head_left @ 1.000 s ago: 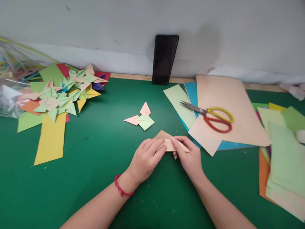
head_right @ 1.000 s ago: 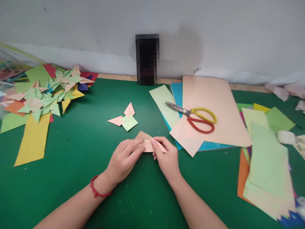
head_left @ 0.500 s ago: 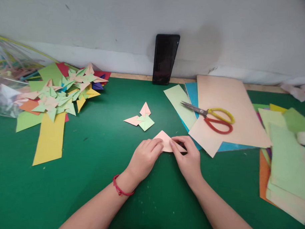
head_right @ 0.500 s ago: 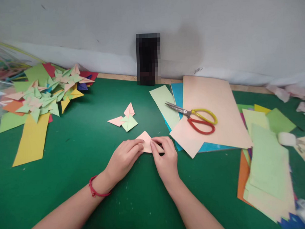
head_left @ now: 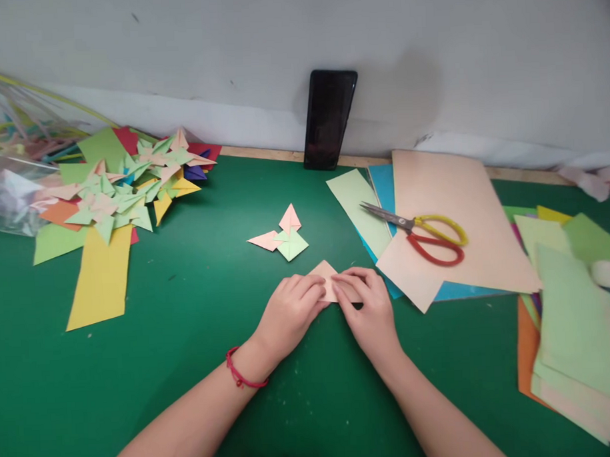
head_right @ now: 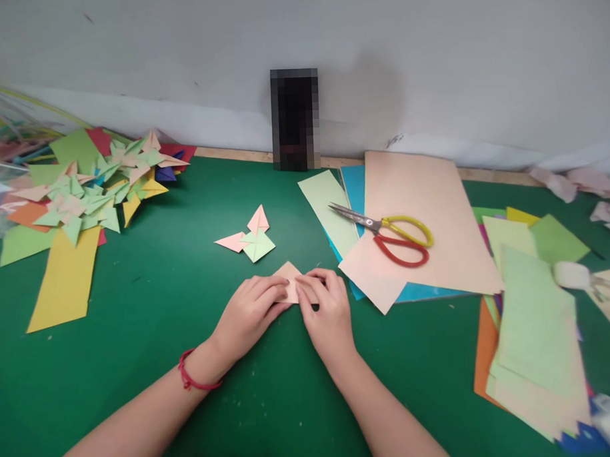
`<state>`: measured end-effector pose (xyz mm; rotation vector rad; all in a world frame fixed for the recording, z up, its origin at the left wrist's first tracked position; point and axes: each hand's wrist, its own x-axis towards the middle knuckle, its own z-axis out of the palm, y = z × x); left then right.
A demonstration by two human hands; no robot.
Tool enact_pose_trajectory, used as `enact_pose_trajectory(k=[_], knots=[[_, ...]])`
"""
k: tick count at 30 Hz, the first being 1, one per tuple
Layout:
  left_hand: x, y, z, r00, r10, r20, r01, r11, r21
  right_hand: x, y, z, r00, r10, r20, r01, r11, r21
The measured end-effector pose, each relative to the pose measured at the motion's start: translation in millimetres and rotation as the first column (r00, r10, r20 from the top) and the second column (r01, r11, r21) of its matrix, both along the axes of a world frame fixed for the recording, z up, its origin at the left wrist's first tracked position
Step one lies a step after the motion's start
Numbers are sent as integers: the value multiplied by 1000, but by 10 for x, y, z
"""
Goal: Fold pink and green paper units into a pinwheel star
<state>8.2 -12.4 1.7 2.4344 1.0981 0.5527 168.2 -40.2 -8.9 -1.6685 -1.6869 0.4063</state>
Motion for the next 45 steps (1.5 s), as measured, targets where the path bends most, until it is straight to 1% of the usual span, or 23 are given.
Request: enact_pose_trajectory(k=[3, 7, 14, 18, 20, 24, 27, 32, 34, 40, 45], knots=[[-2, 0, -3, 999, 24, 31, -24, 1000, -20, -7, -2, -4, 998, 20, 58, -20, 1000, 14], [-4, 9, -13, 995, 46, 87, -39, 997, -73, 3, 12, 25, 993, 51, 104, -49, 999, -20], [3, 47, 13, 970, 127, 205, -79, 971, -227, 52, 48, 53, 990, 98, 101, -97, 995, -21], [-4, 51, 27, 964, 165, 207, -102, 954, -283, 80, 56, 18, 992, 97, 83, -95, 995, -32], [-10, 49, 29, 960, 201, 194, -140, 946, -291, 90, 58, 2, 993, 92, 71, -90, 995, -40], [-17, 52, 24, 941, 295, 167, -239, 927, -290, 95, 59, -5, 994, 89, 64, -87, 996, -37], [-15, 58, 12, 937, 307, 163, -255, 926, -278, 91, 58, 7, 993, 85, 79, -83, 996, -32], [-9, 56, -14, 935, 309, 176, -256, 928, -270, 78, 45, 46, 969, 2, 247, 13, 998, -59], [-8, 51, -20, 938, 303, 170, -256, 933, -252, 69, 39, 56, 959, -18, 284, 38, 997, -67], [3, 47, -11, 953, 303, 19, -300, 949, -98, 51, 38, 20, 960, -85, 266, 96, 995, -27], [17, 59, -1, 952, 304, -36, -306, 948, -90, 49, 46, -7, 951, -126, 281, 139, 990, -26]])
